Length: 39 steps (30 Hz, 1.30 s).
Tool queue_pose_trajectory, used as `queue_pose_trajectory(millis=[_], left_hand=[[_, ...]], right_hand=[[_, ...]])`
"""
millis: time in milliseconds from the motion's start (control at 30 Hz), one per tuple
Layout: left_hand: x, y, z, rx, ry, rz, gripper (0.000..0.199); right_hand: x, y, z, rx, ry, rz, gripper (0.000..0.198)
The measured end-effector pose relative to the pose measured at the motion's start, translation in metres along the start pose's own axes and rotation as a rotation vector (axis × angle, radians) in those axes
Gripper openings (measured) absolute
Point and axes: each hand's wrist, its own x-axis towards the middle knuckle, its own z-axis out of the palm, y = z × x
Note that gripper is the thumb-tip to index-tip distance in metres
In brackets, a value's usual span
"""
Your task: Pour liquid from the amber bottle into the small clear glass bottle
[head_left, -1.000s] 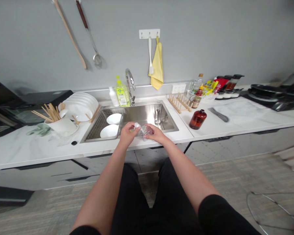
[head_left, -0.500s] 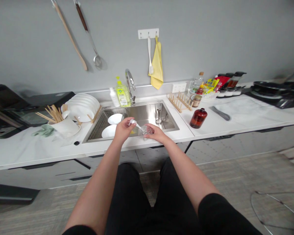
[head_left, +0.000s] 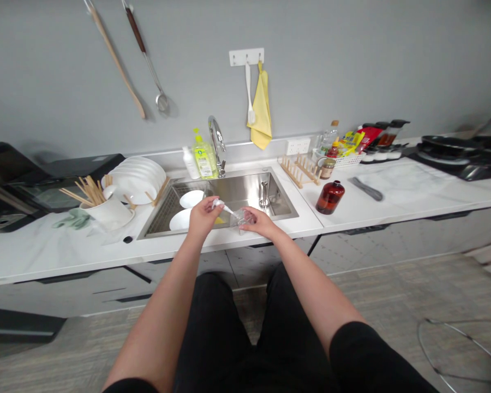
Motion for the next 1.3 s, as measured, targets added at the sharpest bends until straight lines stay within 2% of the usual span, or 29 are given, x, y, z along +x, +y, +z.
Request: queue_pose_trajectory(millis=[167,300,433,667,933,1033,1100,1300], left_hand=[[-0.001,-0.004,-0.001,-0.009,0.037,0.005,0.057],[-0.003,0.001,0.0,-0.047,0.023,-0.013,0.059],[-0.006,0.006,-0.005,-0.105,0.082,-0.014,0.057],[-0.015,-0.013,-0.034,-0.324,0.239,-0.14,0.047],[-0.039,-0.024,-0.062,-0.382,0.225,-0.177,0.046],[-0.047,-0.026,-0.084,-0.388,0.272,-0.184,0.05],[-0.052,-0.03,-0.11,-0.361,0.334,-0.181,0.053],[-0.068,-0.043,-0.224,-0.157,0.648,-0.102,0.053]], right_hand=[[0.001,0.002,0.001,0.019,0.011,-0.002,0.09],[0.0,0.002,0.0,0.014,0.01,-0.009,0.089],[0.0,-0.001,0.0,0.011,0.009,0.008,0.09],[-0.001,-0.004,-0.002,0.03,0.017,0.029,0.093],[-0.001,-0.001,-0.001,0.058,0.032,0.041,0.092],[-0.002,0.0,-0.001,0.051,0.03,0.042,0.091],[-0.002,0.0,-0.002,0.046,0.027,0.044,0.09],[-0.002,-0.001,-0.002,0.062,0.009,0.035,0.089]])
